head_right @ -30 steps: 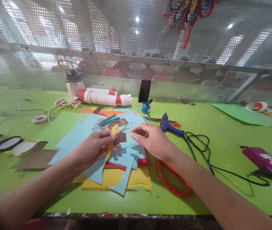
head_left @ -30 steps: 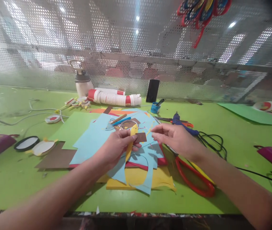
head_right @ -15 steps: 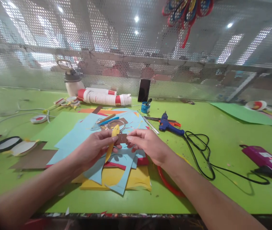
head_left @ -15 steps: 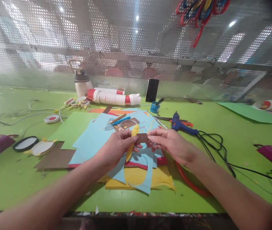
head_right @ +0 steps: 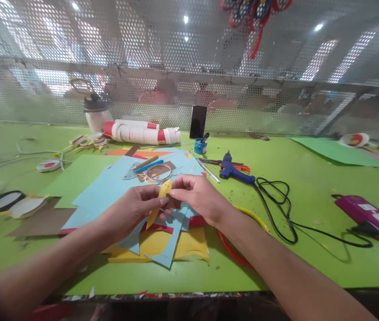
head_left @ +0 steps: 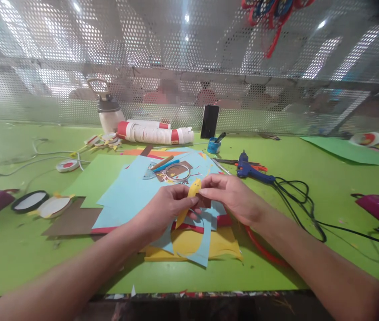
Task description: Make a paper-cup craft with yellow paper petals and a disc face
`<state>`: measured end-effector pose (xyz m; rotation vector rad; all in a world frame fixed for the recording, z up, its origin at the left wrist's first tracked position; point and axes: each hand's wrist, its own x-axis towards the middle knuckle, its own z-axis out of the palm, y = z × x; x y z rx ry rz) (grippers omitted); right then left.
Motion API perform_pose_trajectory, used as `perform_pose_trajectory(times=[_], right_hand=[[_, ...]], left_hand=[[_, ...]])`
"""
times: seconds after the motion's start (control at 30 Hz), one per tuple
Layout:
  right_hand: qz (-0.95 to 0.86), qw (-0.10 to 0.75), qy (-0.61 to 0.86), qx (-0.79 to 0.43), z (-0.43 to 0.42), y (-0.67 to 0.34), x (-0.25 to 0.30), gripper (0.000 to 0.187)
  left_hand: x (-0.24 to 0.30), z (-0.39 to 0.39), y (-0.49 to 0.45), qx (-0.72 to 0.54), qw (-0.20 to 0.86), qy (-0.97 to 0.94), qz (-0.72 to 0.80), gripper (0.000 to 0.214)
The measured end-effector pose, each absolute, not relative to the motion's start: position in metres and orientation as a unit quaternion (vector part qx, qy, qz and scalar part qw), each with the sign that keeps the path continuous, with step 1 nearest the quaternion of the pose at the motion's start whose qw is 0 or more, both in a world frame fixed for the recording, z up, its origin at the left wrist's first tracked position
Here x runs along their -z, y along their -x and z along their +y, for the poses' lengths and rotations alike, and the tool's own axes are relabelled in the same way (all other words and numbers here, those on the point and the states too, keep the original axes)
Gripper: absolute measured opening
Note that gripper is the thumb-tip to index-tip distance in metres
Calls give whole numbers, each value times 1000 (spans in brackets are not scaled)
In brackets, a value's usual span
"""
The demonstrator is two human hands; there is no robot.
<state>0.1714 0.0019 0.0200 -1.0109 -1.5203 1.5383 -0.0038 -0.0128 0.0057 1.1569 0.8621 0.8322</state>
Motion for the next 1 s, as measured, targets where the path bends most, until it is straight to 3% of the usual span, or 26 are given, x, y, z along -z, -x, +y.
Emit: perform_pose_trajectory(times=[0.27, 0.57, 0.73, 1.0], right_hand=[[-597, 366, 383, -603, 1, -171, -21, 11], [-535, 445, 364, -620, 5, -190, -38, 10], [-510, 439, 379, -635, 7, -204, -49, 8], [-544, 379, 387, -641, 7, -198, -33, 14]], left_hand=[[-3, -12, 3, -362, 660, -543, 372, 15], [-5, -10, 4, -357, 634, -537, 427, 17], [-5, -5, 7, -380, 628, -514, 444, 10], [-8, -7, 6, -404, 678, -457, 411, 18]])
